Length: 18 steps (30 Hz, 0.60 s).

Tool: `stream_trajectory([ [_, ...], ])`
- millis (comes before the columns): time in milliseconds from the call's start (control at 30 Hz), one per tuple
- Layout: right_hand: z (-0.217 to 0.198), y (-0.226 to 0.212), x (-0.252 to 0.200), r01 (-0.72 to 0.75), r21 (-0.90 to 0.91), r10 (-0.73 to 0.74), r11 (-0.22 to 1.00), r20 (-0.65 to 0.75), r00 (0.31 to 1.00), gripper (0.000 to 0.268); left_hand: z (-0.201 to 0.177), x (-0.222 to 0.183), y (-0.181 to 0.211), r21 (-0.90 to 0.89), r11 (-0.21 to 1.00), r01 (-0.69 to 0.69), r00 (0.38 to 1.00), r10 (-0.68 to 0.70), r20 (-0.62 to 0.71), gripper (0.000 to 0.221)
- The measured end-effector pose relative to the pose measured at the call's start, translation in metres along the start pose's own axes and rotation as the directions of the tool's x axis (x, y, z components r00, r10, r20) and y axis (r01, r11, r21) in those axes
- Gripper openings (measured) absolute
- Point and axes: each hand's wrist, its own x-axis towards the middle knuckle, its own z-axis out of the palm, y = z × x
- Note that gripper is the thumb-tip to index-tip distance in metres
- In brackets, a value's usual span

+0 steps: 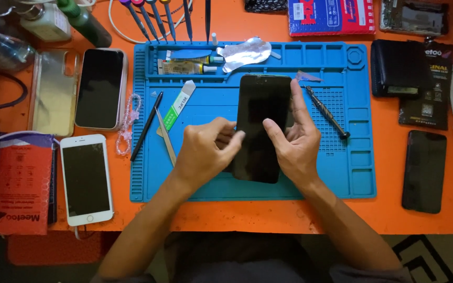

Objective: The person removes the back cover of a green smartphone, applies adhesive from a tube around the internal frame, and reattaches the back cover. The person then presses the edges to secure the cover and briefly connects the phone to a charging cable.

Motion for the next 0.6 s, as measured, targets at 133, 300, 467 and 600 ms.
stream_trajectory([
  [133, -0.001, 0.006, 0.000, -0.031, 0.017, 0.031, 0.999, 0.009, 0.999, 0.073, 0.001, 0.000, -0.006, 0.109, 0.993, -0.052, 0.998, 0.047, 0.052, 0.012],
  [300, 0.003, 0.000, 0.003, -0.008, 0.142, -0.006, 0.990, 0.103, 0.995, 0.063, 0.000, -0.001, -0.013, 0.135, 0.989, -0.056, 0.998, 0.053, 0.028, 0.006],
  [467, 0.003, -0.005, 0.002, -0.042, 0.143, 0.027, 0.989, 0.103, 0.994, 0.055, 0.001, -0.001, -0.013, 0.103, 0.993, -0.058, 0.998, 0.053, 0.045, 0.010],
  [600, 0.003, -0.013, 0.002, -0.054, 0.080, 0.044, 0.995, 0.119, 0.992, 0.057, 0.002, -0.003, -0.018, 0.168, 0.984, -0.065, 0.997, 0.056, 0.058, 0.007],
])
